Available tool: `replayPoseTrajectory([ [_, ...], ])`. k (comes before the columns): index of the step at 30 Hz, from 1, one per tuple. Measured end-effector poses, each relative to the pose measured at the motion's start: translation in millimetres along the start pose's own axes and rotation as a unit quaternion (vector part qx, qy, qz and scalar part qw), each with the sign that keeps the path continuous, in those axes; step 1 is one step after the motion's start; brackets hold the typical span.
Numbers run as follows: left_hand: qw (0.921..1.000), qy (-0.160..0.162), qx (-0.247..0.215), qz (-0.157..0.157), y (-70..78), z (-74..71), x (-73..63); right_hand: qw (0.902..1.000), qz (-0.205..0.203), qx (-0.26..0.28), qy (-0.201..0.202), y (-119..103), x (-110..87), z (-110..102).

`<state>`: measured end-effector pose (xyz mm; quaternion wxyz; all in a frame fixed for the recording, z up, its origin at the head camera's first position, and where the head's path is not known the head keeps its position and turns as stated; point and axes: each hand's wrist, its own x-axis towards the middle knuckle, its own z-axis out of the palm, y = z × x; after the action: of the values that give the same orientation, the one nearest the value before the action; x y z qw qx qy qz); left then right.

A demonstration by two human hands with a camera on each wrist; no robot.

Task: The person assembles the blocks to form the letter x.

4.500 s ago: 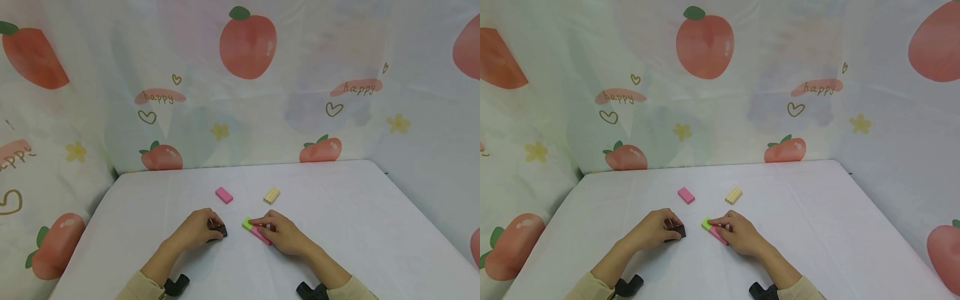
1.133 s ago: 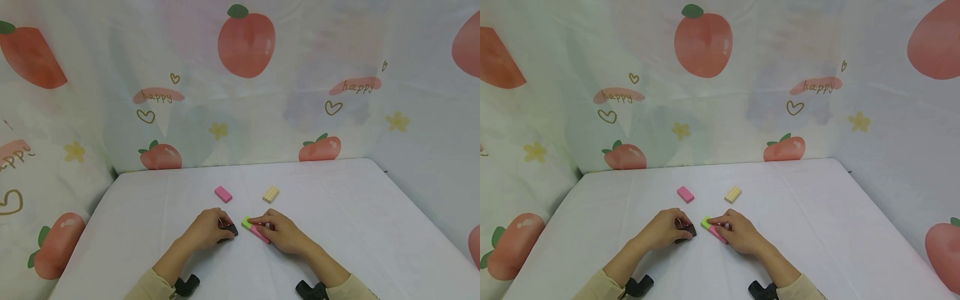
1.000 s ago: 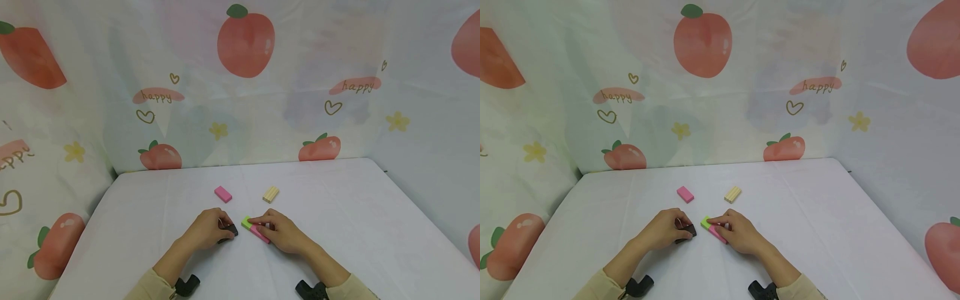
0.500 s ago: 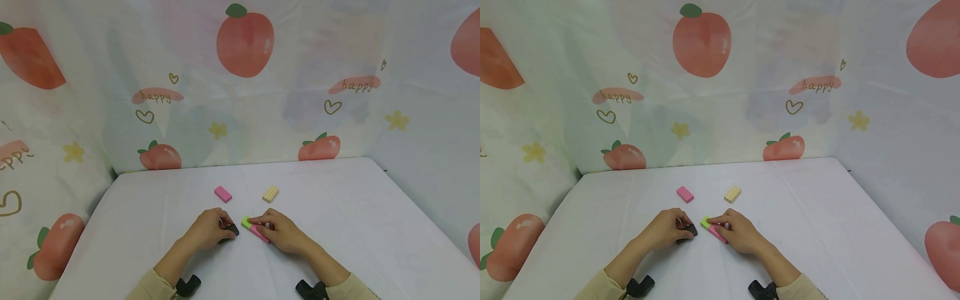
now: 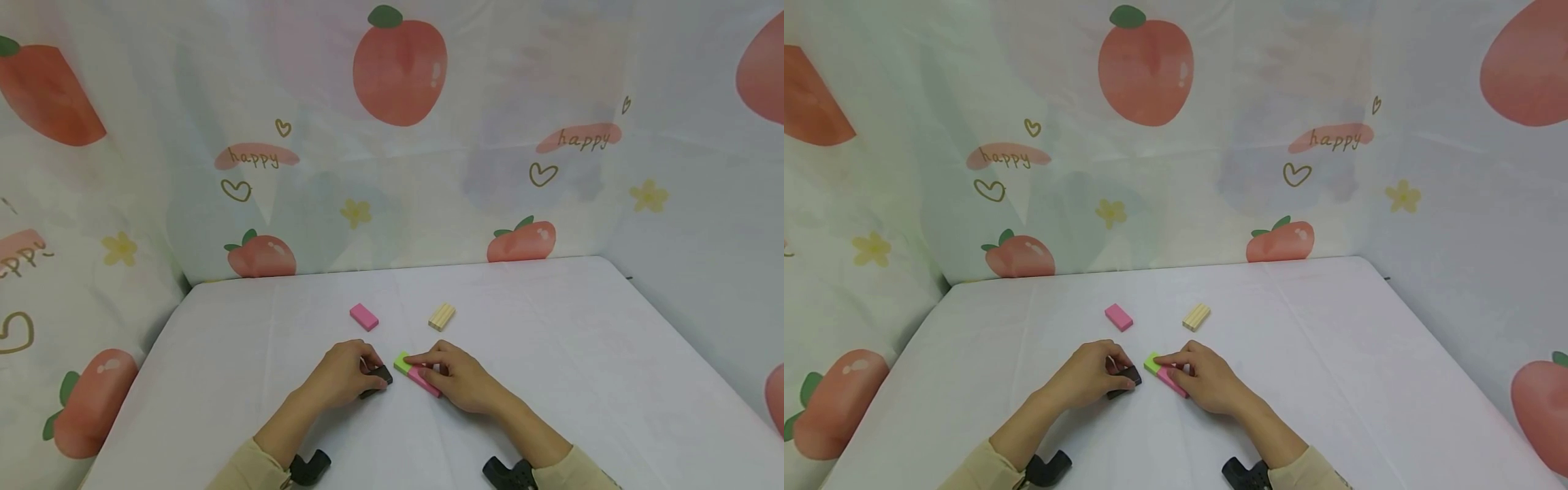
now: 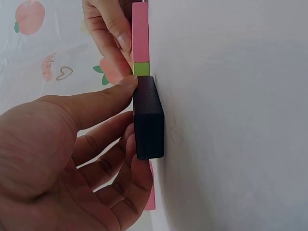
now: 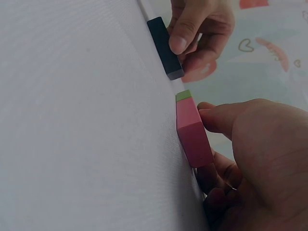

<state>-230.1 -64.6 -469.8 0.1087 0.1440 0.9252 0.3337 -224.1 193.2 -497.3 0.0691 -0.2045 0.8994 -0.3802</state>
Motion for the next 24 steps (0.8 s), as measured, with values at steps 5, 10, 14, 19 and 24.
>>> replayPoseTrajectory([
  [5, 1.0000, 0.003, -0.001, -0.001, 1.6, 0.6, -0.1, 0.9999, -0.011, 0.000, 0.004, 0.7, 0.4, 0.1],
  [10, 1.0000, 0.003, 0.003, -0.004, 1.9, 0.9, 0.7, 1.0000, -0.001, -0.005, 0.002, 0.1, 0.3, 0.3],
  [14, 1.0000, 0.005, 0.004, 0.001, 2.4, 1.8, 0.7, 1.0000, 0.001, -0.005, 0.001, -0.1, 0.1, 0.3],
  [19, 1.0000, 0.004, 0.001, 0.002, 3.8, 3.2, 0.2, 1.0000, 0.000, -0.004, 0.001, -0.1, 0.2, 0.4],
  [24, 1.0000, 0.006, 0.005, 0.006, 4.5, 3.6, 0.4, 1.0000, -0.002, -0.002, 0.001, -0.8, 0.5, 0.2],
])
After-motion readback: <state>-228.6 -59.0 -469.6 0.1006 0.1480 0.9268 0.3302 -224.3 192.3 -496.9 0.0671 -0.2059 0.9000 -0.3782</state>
